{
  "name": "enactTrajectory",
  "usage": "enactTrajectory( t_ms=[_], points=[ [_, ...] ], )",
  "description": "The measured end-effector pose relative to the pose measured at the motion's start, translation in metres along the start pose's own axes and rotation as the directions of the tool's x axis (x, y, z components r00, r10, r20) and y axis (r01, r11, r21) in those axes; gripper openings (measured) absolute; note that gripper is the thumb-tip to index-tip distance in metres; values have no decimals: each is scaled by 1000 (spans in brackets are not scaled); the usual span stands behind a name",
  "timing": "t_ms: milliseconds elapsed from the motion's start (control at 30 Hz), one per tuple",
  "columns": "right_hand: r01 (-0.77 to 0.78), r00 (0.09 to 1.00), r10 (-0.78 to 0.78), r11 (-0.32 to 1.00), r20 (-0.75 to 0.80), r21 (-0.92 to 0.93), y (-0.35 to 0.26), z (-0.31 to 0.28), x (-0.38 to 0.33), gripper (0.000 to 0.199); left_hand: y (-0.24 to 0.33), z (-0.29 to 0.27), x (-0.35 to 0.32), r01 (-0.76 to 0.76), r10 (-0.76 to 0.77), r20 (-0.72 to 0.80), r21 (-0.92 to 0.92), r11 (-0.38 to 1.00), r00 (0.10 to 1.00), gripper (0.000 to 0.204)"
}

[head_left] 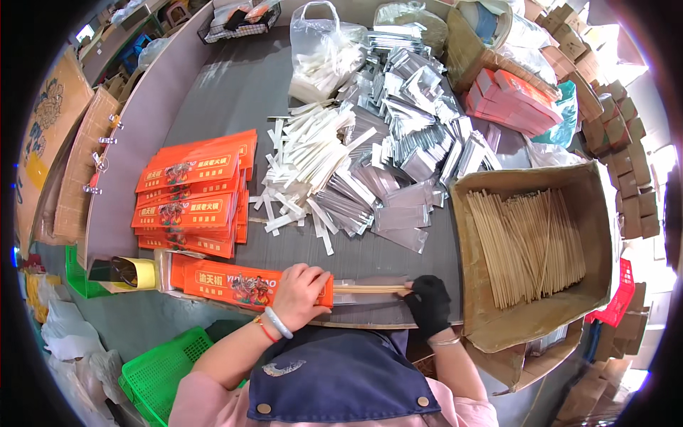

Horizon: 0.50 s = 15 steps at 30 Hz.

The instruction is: The recorder is manual packaging wooden sticks into small plastic bags.

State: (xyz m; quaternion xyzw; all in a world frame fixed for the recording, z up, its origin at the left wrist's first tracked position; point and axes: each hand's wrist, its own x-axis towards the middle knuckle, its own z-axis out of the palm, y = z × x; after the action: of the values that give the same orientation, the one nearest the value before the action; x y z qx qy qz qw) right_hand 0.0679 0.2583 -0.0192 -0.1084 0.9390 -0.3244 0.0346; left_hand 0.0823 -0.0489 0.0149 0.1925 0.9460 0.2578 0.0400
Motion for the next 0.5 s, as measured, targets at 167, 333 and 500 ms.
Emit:
enactTrajectory(
  t_ms=[167, 333, 500],
  points=[
    [76, 995, -95, 876, 15, 476, -78, 64, 13, 45, 6, 8, 15, -67, 67, -29, 2, 998, 997, 62],
    [329, 941, -306, 926, 145, -185, -86, 11, 24, 65, 7, -7, 22, -253, 192, 358, 129, 959, 914, 44],
    [221, 975, -210, 961, 79, -168, -65, -22, 22, 64, -39, -86, 50, -290, 281, 174, 26, 957, 944, 18]
  ],
)
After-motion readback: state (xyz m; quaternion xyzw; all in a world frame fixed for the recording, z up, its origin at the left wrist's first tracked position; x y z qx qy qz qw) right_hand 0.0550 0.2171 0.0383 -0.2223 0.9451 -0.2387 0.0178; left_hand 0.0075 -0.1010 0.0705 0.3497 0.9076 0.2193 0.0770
